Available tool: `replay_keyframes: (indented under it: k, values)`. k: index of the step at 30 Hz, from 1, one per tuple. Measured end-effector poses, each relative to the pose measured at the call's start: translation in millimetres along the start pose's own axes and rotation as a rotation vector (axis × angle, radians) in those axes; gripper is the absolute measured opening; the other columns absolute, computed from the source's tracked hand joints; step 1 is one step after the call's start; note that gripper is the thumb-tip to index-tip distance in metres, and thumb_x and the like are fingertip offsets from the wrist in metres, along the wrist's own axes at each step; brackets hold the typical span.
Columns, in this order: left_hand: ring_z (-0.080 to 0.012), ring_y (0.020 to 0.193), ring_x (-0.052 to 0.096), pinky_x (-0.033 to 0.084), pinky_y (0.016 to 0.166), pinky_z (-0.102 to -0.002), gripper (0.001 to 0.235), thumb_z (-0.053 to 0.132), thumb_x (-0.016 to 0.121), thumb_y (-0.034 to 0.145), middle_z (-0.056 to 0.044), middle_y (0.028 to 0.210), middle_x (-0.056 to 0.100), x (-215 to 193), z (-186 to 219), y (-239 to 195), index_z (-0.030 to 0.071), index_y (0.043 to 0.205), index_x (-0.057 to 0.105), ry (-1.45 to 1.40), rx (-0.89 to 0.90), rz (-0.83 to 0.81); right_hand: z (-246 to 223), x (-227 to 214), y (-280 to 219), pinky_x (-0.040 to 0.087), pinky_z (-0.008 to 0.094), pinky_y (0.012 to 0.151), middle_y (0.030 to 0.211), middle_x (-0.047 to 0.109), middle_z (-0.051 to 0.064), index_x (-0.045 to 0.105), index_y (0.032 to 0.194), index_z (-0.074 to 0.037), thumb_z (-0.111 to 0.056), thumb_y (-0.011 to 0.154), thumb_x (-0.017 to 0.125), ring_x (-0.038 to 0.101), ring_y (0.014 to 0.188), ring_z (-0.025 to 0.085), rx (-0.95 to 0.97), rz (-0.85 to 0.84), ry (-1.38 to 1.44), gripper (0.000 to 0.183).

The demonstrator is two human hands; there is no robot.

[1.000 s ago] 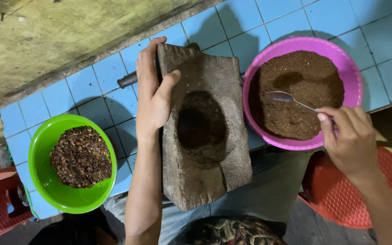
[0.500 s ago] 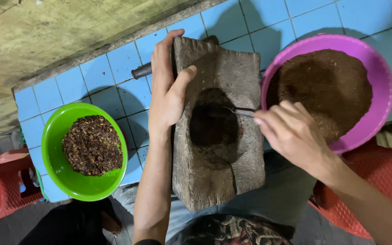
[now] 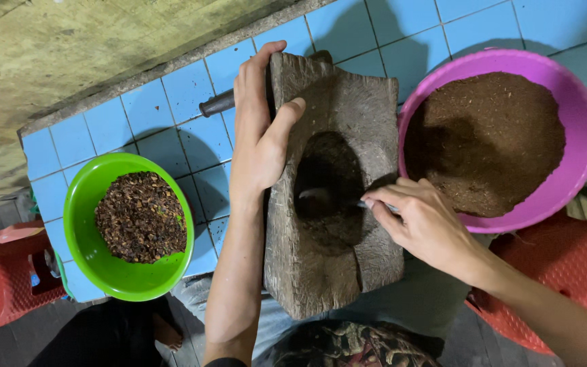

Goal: The person uses a spoon to scoop a brown granular substance from a wooden mortar and transfers it into a pink bowl. This action is repeated multiple times throughout the clip.

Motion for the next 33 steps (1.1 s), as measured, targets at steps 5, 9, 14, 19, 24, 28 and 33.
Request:
replay_keyframes:
  k: [5,9,14,19,24,28,33]
  values:
    - [-0.0272,0.122,0.042,0.032,0.107,-0.038,0.053,0.025,0.048,0.089,-0.011,0.127,0.048,2.2,-0.7,0.0,0.014,0.141,0.04,0.008,0.002,0.002,-4.3,-9.9,-0.8,0.052,0.036,0.078,0.097,0.079,0.006,0.075,0.105,-0.007,-0.021,0.096,0.06,0.073,0.084,0.02,0.004,0.004,0.125,0.022]
    - [-0.0278,0.125,0.043,0.032,0.11,-0.039,0.054,0.026,0.048,0.09,-0.011,0.131,0.049,1.3,-1.0,-0.2,0.013,0.141,0.041,0.009,0.009,0.01,-3.7,-15.2,0.4,0.056,0.032,0.084,0.107,0.079,0.006,0.075,0.109,-0.01,-0.029,0.096,0.056,0.079,0.087,0.018,0.149,-0.096,0.268,0.029]
    - [-0.0276,0.123,0.043,0.032,0.109,-0.038,0.054,0.025,0.049,0.089,-0.011,0.129,0.049,1.6,-2.1,0.1,0.014,0.141,0.041,0.007,0.006,0.016,-2.0,-24.2,-1.5,0.044,0.025,0.05,0.103,0.081,0.001,0.076,0.106,-0.012,-0.031,0.095,0.056,0.058,0.056,0.008,0.196,-0.092,0.323,0.03]
    - [-0.0271,0.121,0.043,0.032,0.108,-0.038,0.054,0.025,0.05,0.088,-0.01,0.127,0.049,3.2,-3.8,0.6,0.015,0.141,0.041,0.003,0.01,0.017,26.2,-33.3,-18.2,0.026,0.021,0.025,0.092,0.08,0.006,0.075,0.111,-0.009,-0.023,0.095,0.058,0.037,0.032,0.006,0.157,-0.033,0.31,0.027]
    - [-0.0271,0.123,0.043,0.032,0.109,-0.038,0.055,0.026,0.05,0.089,-0.01,0.127,0.048,2.6,-1.5,-0.2,0.015,0.141,0.041,-0.001,0.002,0.011,44.6,-73.9,-51.3,0.018,0.027,0.036,0.051,0.064,0.003,0.081,0.109,-0.015,-0.02,0.096,0.063,0.031,0.036,0.012,0.485,0.064,0.232,0.023]
    - [-0.0284,0.126,0.042,0.033,0.109,-0.04,0.055,0.027,0.048,0.089,-0.011,0.131,0.048,1.5,-3.6,-0.3,0.015,0.142,0.04,0.004,0.014,0.005,101.5,-81.4,-97.0,0.028,0.022,0.054,0.079,0.068,0.0,0.076,0.115,-0.008,-0.011,0.099,0.069,0.04,0.06,0.008,0.424,0.323,0.22,0.017]
    - [-0.0282,0.126,0.041,0.032,0.108,-0.04,0.054,0.026,0.048,0.091,-0.012,0.135,0.046,1.0,-3.7,-0.5,0.013,0.142,0.04,0.012,0.02,-0.003,125.6,-78.7,-123.1,0.039,0.028,0.056,0.106,0.071,0.008,0.072,0.126,-0.003,-0.016,0.114,0.064,0.054,0.068,0.014,0.471,0.447,0.074,0.019]
Point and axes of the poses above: each hand's wrist, its own y-axis towards the middle knuckle, its own x-axis out of the palm, z = x × y, the point moved 3 cm from there along y, towards the middle knuckle
